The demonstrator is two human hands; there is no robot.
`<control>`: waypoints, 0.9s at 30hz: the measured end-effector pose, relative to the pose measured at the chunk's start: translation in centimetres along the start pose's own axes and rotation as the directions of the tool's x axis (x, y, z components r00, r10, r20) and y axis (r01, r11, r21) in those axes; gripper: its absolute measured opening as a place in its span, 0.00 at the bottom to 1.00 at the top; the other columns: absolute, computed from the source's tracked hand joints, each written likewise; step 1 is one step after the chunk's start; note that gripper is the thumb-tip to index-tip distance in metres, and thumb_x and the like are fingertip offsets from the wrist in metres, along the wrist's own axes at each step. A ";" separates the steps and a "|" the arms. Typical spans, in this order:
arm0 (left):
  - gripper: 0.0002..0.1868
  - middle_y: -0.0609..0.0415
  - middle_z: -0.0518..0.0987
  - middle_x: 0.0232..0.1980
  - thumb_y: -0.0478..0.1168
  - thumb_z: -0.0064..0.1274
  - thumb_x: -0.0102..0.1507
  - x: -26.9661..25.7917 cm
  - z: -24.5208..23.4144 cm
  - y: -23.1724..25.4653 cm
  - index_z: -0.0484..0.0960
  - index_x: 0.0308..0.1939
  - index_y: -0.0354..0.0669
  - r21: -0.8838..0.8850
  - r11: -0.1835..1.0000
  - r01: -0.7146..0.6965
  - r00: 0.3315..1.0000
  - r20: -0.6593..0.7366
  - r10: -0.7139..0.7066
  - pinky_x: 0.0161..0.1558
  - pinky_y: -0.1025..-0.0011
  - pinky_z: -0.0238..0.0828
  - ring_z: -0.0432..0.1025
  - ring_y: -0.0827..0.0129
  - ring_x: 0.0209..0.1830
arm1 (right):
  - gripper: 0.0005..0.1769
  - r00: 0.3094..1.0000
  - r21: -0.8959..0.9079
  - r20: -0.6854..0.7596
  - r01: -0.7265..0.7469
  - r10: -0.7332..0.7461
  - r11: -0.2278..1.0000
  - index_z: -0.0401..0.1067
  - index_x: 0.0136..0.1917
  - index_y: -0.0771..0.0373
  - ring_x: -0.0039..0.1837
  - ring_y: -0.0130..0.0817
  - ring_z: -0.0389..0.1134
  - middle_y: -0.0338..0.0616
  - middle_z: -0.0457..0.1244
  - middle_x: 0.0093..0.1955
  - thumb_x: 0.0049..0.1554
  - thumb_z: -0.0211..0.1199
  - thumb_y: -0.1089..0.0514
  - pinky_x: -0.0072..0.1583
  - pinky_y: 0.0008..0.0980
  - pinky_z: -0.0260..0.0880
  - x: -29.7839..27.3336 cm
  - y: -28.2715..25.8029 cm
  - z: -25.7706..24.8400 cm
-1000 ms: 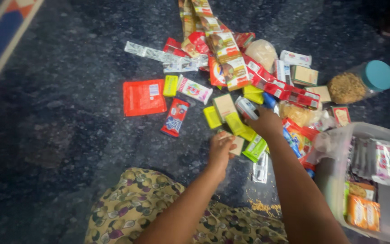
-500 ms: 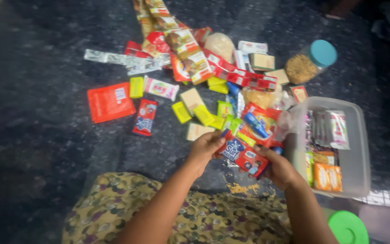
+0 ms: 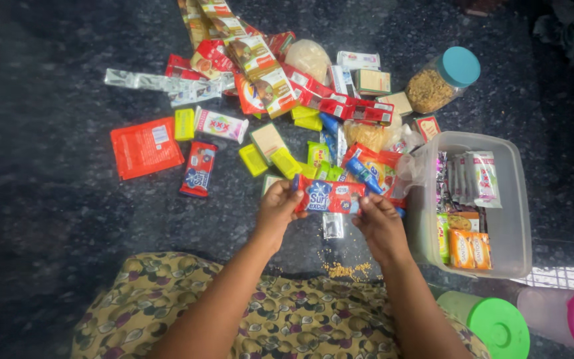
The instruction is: The person sits on a dark tiled floor and sorts a large pile of small packaged goods, including snack packets and a jar of grains. They pick up items one by one, examine them, and place them into a clear plastic container to the right.
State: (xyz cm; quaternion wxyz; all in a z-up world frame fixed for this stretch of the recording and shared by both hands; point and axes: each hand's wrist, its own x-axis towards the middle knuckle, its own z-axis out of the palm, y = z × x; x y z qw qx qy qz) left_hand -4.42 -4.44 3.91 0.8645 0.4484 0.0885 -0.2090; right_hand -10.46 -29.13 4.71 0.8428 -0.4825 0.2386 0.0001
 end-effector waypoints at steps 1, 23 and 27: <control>0.12 0.60 0.82 0.42 0.42 0.58 0.64 -0.1 0.1 0.1 0.78 0.50 0.47 0.001 1.000 -0.008 1.000 0.007 0.008 0.36 0.75 0.75 0.75 0.79 0.36 | 0.01 1.000 0.032 0.009 0.003 -0.003 0.999 0.73 0.51 0.55 0.47 0.26 0.69 0.32 0.69 0.46 0.64 0.63 0.59 0.52 0.35 0.71 0.1 0.2 0.0; 0.07 0.57 0.80 0.44 0.37 0.57 0.67 0.2 0.2 -1.6 0.79 0.48 0.41 0.008 0.984 -0.180 0.984 0.007 0.180 0.45 0.76 0.75 0.75 0.78 0.42 | 0.03 0.965 0.011 -0.006 0.263 -0.263 0.965 0.70 0.50 0.59 0.49 0.22 0.66 0.32 0.66 0.46 0.65 0.58 0.59 0.53 0.27 0.66 0.4 0.1 2.8; 0.07 0.55 0.81 0.43 0.37 0.55 0.70 0.5 -0.1 -2.1 0.78 0.44 0.36 0.022 0.964 -0.267 0.964 0.026 0.266 0.46 0.76 0.72 0.74 0.77 0.42 | 0.03 0.913 -0.162 -0.014 0.401 -0.409 0.901 0.70 0.52 0.60 0.45 0.19 0.61 0.32 0.62 0.43 0.68 0.58 0.60 0.50 0.24 0.63 0.4 0.5 2.7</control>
